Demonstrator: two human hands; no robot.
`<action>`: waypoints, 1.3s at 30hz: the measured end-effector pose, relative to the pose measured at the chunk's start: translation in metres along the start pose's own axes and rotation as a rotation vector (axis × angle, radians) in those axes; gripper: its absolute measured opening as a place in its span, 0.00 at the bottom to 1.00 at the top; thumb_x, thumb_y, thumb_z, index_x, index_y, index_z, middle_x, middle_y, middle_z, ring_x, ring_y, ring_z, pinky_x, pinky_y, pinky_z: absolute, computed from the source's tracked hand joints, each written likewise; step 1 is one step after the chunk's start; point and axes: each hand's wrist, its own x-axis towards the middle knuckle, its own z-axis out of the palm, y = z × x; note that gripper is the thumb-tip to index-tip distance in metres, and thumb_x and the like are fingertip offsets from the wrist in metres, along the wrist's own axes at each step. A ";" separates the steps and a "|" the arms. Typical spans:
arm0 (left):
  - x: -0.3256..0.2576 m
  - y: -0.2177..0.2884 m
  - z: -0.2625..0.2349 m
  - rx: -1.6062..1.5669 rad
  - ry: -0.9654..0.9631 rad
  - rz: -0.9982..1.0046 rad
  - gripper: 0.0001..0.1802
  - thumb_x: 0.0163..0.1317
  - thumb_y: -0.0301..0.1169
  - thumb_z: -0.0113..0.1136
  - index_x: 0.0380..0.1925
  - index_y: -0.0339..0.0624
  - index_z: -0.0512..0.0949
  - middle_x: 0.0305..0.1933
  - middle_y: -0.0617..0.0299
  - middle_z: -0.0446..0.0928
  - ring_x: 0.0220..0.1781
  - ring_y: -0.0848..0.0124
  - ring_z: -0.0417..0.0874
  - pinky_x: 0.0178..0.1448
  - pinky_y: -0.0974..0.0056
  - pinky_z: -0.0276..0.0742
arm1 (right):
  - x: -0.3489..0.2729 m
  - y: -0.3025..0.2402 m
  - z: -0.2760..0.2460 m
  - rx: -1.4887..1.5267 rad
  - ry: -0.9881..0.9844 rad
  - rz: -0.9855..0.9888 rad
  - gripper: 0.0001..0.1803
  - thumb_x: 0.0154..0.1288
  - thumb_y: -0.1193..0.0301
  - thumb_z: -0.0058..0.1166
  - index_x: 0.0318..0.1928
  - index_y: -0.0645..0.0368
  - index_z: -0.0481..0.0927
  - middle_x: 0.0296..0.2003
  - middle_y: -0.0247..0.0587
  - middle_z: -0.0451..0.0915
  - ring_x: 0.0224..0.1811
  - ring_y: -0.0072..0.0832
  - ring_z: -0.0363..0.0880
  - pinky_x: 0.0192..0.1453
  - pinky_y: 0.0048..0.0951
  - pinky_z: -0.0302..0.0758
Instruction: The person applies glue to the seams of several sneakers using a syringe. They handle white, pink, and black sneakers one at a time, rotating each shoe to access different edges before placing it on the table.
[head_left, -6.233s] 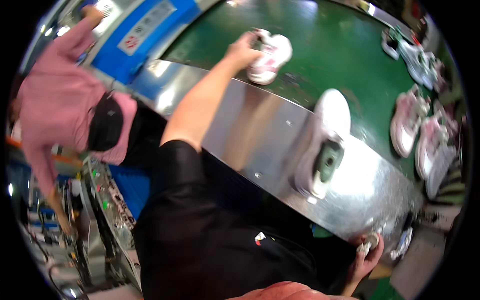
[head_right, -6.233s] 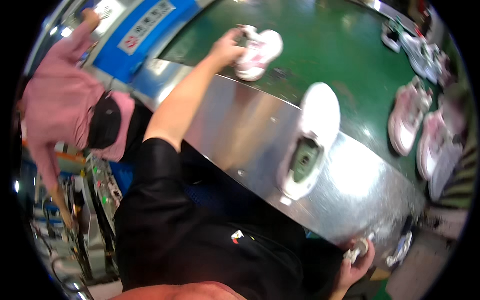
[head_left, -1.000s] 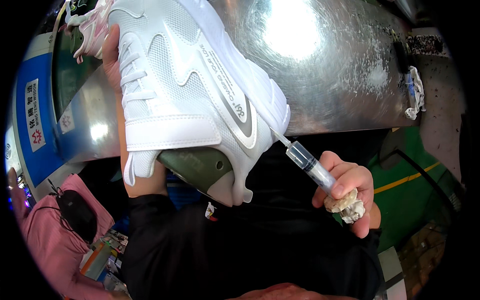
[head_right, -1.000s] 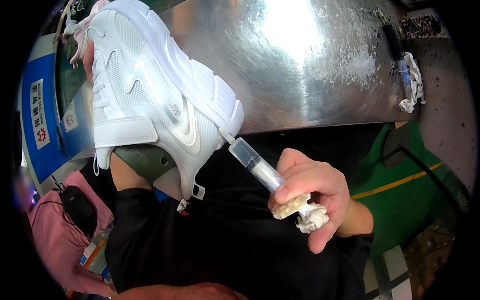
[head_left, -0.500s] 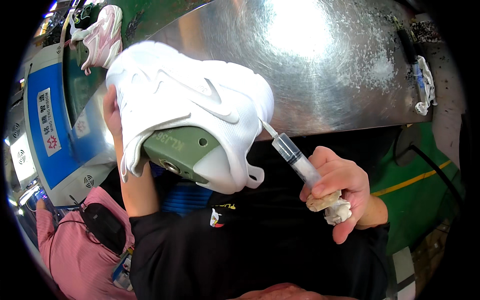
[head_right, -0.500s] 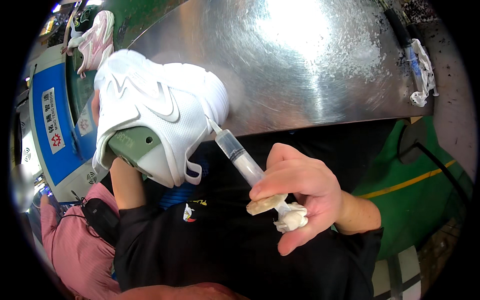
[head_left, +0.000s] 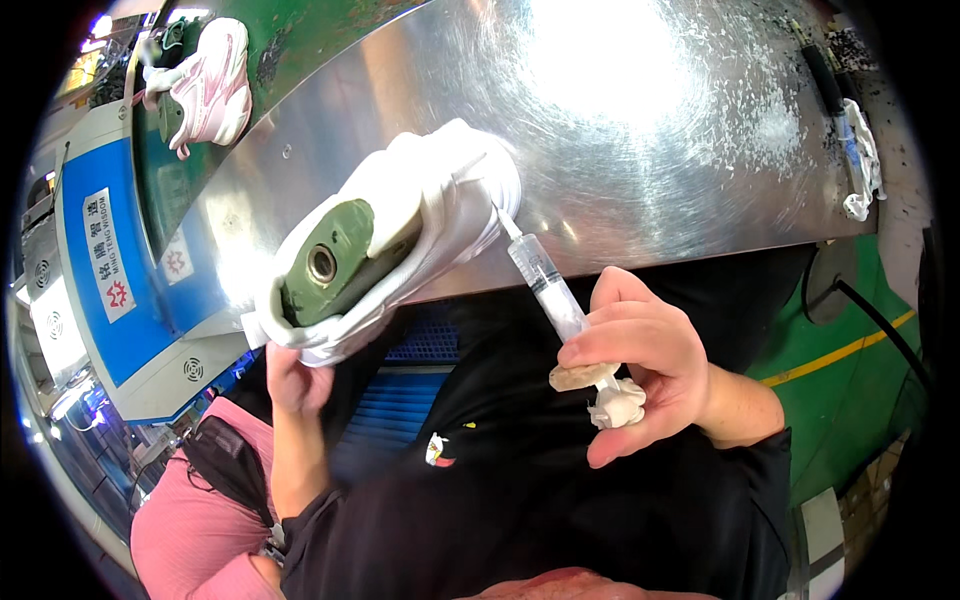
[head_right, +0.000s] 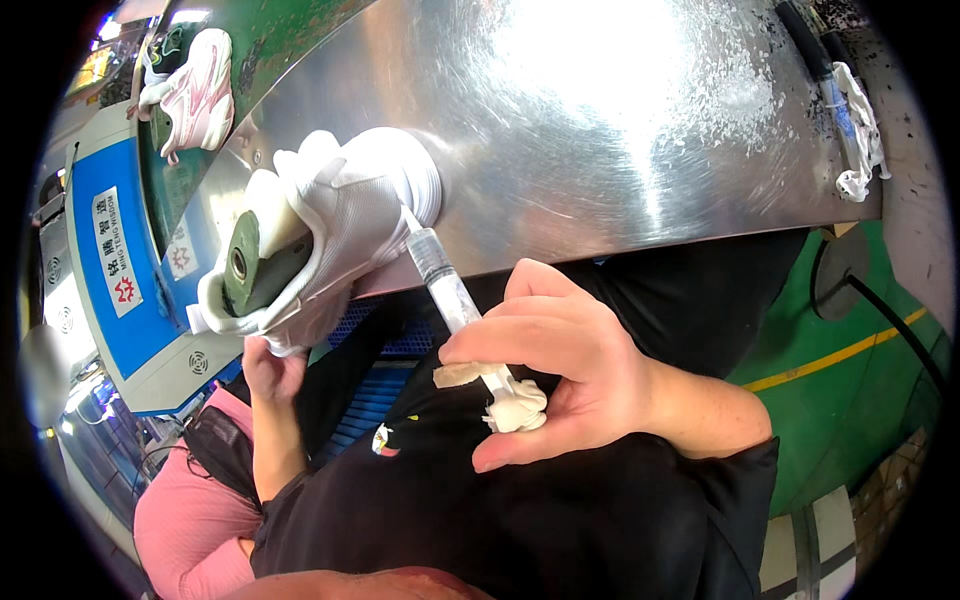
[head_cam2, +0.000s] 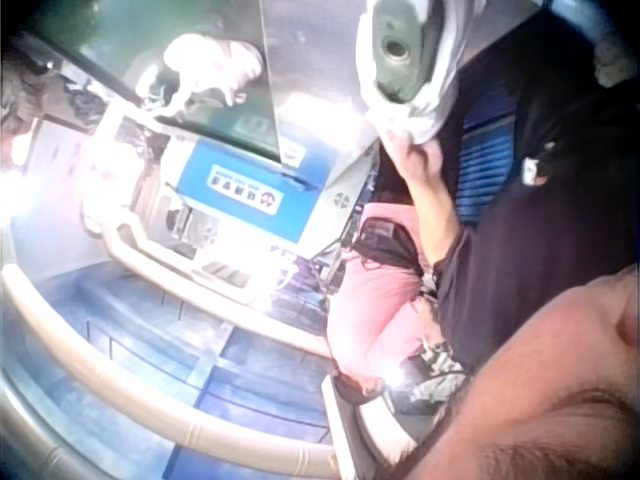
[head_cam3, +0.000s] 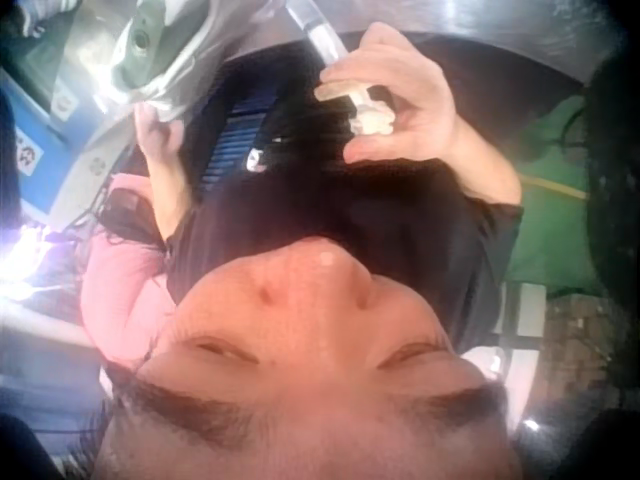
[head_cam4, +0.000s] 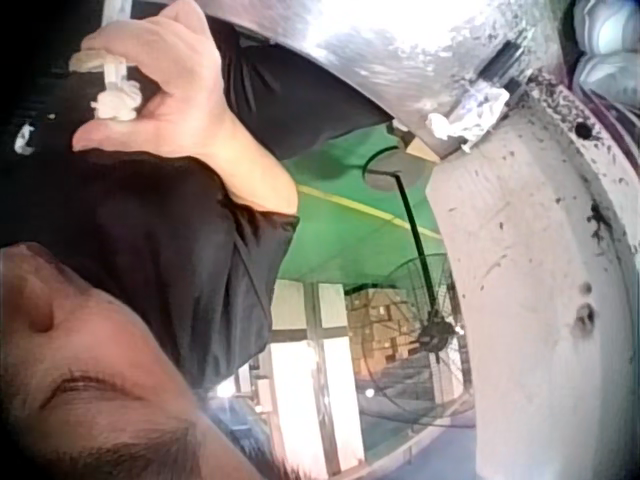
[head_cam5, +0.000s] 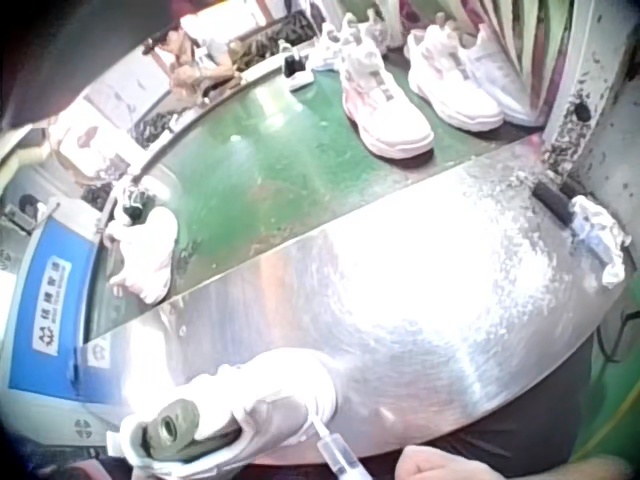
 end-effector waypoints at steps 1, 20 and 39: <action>-0.008 -0.004 0.004 -0.049 -0.013 -0.042 0.40 0.53 0.27 0.59 0.65 0.30 0.52 0.65 0.45 0.61 0.65 0.53 0.68 0.68 0.50 0.64 | 0.000 -0.001 0.001 0.005 0.004 0.006 0.33 0.38 0.58 0.74 0.44 0.63 0.78 0.34 0.35 0.82 0.24 0.26 0.68 0.35 0.27 0.59; -0.034 -0.063 0.079 -0.386 -0.334 -0.448 0.51 0.43 0.29 0.68 0.66 0.31 0.50 0.64 0.46 0.63 0.63 0.55 0.70 0.63 0.53 0.68 | 0.014 -0.016 0.015 -0.004 -0.015 -0.006 0.35 0.37 0.54 0.75 0.44 0.62 0.78 0.35 0.36 0.82 0.27 0.26 0.74 0.34 0.27 0.58; -0.023 -0.060 0.097 -0.388 -0.487 -0.514 0.49 0.41 0.37 0.72 0.63 0.34 0.59 0.59 0.50 0.69 0.60 0.59 0.72 0.63 0.57 0.67 | 0.026 -0.030 0.020 -0.029 -0.132 0.038 0.34 0.39 0.50 0.72 0.42 0.63 0.80 0.33 0.33 0.83 0.25 0.24 0.72 0.31 0.26 0.56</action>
